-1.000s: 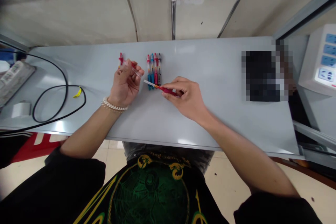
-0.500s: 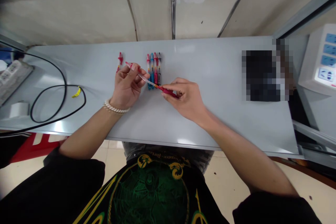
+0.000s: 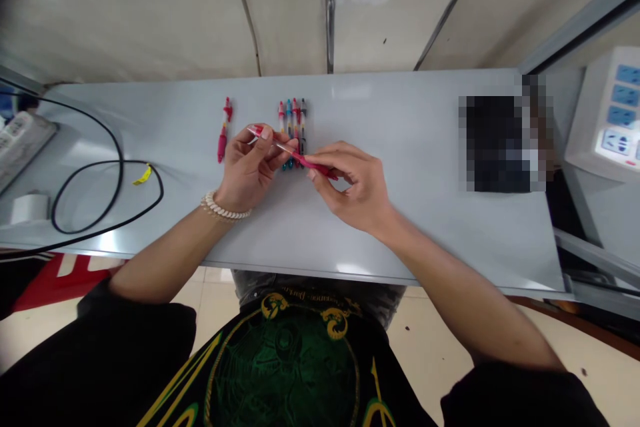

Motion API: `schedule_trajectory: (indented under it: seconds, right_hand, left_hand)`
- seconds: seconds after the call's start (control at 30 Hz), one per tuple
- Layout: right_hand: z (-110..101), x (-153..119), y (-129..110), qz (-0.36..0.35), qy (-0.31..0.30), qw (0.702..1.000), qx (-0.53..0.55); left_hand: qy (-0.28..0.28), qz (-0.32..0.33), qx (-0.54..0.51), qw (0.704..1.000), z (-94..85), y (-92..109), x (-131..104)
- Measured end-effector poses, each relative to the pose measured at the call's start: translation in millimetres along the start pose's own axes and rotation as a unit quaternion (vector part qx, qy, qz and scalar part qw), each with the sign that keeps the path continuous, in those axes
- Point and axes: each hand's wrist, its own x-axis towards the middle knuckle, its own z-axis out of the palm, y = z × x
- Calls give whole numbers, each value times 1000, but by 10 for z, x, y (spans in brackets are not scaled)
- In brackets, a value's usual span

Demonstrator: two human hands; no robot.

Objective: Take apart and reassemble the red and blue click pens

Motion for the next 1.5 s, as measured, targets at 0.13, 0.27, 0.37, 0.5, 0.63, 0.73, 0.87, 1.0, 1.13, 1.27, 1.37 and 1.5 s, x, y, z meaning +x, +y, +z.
schedule_trajectory:
  seconds: [0.13, 0.27, 0.37, 0.5, 0.63, 0.73, 0.87, 1.0, 1.13, 1.27, 1.37, 1.5]
  right_hand:
    - [1, 15, -36, -25, 19, 999, -25]
    - [16, -13, -41, 34, 40, 998, -21]
    - [21, -40, -26, 114, 17, 993, 38]
    - [21, -46, -14, 154, -18, 983, 96]
    - [41, -41, -23, 141, -14, 986, 88]
    - [64, -45, -19, 136, -21, 985, 104]
    - [66, -58, 17, 149, -33, 985, 83]
    - [46, -62, 67, 160, -38, 986, 18]
    - [28, -41, 80, 124, -48, 991, -3]
    - [3, -21, 24, 100, -71, 992, 7]
    - [-1, -16, -14, 93, -47, 995, -2]
    - [17, -12, -36, 113, 18, 993, 7]
  left_hand:
    - [-7, -1, -8, 1000, -4, 12, 15]
    - [-26, 6, -11, 1000, -1, -5, -4]
    - [-43, 15, -7, 999, -10, -21, -15]
    - [-36, 21, -4, 999, -34, -27, 5]
    - [-11, 21, 1, 1000, -46, -23, 30]
    - [-16, 19, 4, 1000, -32, -22, 21]
    - [-54, -4, 13, 998, -5, -37, -19]
    - [-66, -7, 32, 997, 2, -62, -41]
    - [-50, -2, 43, 998, -17, -99, -26]
    - [-28, 9, 54, 998, -55, -140, 9]
    - [-10, 21, 56, 998, -67, -149, 22]
    - [7, 29, 46, 999, -54, -148, 17]
